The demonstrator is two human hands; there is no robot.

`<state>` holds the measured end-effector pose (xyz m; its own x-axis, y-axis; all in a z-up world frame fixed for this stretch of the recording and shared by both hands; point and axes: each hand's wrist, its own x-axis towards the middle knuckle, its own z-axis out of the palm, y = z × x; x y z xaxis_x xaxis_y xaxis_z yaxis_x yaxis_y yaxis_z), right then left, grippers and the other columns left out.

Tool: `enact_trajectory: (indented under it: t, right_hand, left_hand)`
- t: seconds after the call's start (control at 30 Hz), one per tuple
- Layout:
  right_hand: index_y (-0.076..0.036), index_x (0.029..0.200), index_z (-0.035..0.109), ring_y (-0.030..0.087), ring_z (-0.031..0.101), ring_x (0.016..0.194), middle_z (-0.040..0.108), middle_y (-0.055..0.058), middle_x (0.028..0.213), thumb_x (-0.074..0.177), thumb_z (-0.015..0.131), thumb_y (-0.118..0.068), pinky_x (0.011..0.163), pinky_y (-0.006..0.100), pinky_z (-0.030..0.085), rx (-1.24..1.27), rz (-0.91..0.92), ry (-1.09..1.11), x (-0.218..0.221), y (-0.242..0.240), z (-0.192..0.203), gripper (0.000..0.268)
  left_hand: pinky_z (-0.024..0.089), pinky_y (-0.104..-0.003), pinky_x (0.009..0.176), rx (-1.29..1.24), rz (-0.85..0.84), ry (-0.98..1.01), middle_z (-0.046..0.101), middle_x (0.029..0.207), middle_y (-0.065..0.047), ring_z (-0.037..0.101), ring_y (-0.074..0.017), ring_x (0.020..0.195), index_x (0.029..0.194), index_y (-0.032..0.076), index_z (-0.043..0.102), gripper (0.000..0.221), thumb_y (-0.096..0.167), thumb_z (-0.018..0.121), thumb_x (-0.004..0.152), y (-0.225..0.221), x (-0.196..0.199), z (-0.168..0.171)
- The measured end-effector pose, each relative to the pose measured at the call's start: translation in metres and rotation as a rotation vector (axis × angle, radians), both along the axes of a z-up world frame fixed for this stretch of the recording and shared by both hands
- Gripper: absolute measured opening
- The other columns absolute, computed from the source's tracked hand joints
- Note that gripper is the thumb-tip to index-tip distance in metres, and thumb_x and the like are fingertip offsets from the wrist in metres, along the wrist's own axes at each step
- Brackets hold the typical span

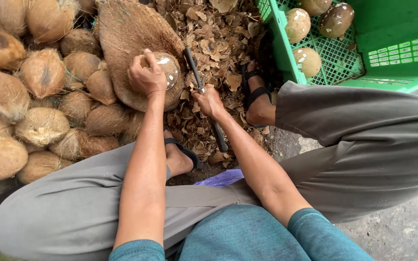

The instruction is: Peeling the outer husk of coconuts using a knife and placing the peeled coconuts into a plastic crate.

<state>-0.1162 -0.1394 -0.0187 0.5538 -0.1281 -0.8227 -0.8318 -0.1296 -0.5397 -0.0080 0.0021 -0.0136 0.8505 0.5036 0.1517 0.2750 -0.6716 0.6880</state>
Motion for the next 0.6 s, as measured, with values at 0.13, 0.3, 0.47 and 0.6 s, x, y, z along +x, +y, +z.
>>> enact_trajectory:
  t: [0.13,0.3,0.47,0.6]
  right_hand:
    - [-0.007,0.065,0.066,0.022,0.059,0.045,0.057,0.01,0.052,0.086,0.069,-0.025,0.048,0.035,0.049,-0.051,-0.018,-0.285,-0.014,-0.004,-0.06,0.028]
    - [-0.009,0.068,0.071,0.028,0.068,0.058,0.064,0.013,0.059,0.085,0.069,-0.033,0.057,0.039,0.053,-0.101,0.017,-0.231,-0.011,-0.002,-0.049,0.029]
    - [-0.008,0.088,0.061,0.013,0.048,0.042,0.053,0.002,0.059,0.096,0.064,-0.029,0.039,0.027,0.04,-0.025,0.004,-0.124,-0.002,-0.003,-0.038,0.023]
    - [-0.004,0.116,0.047,0.007,0.035,0.048,0.047,-0.003,0.073,0.102,0.061,-0.035,0.037,0.024,0.03,0.015,0.012,0.009,0.0,-0.002,-0.012,0.037]
  left_hand:
    - [0.051,-0.043,0.07,0.004,-0.046,-0.071,0.072,0.074,-0.009,0.069,-0.0315,0.073,0.078,0.018,0.074,0.038,0.047,0.054,0.092,0.004,-0.003,-0.007]
    - [0.053,-0.047,0.079,-0.065,-0.065,-0.069,0.074,0.082,-0.01,0.07,-0.0365,0.081,0.085,0.019,0.075,0.039,0.048,0.05,0.091,0.009,-0.004,-0.013]
    - [0.051,-0.039,0.093,-0.306,-0.091,0.097,0.077,0.111,-0.006,0.071,-0.0277,0.108,0.107,0.019,0.077,0.048,0.04,0.039,0.087,0.022,0.004,-0.007]
    - [0.052,-0.033,0.097,-0.615,0.002,0.173,0.077,0.121,-0.005,0.069,-0.0206,0.117,0.111,0.014,0.078,0.052,0.034,0.042,0.079,0.023,0.001,0.013]
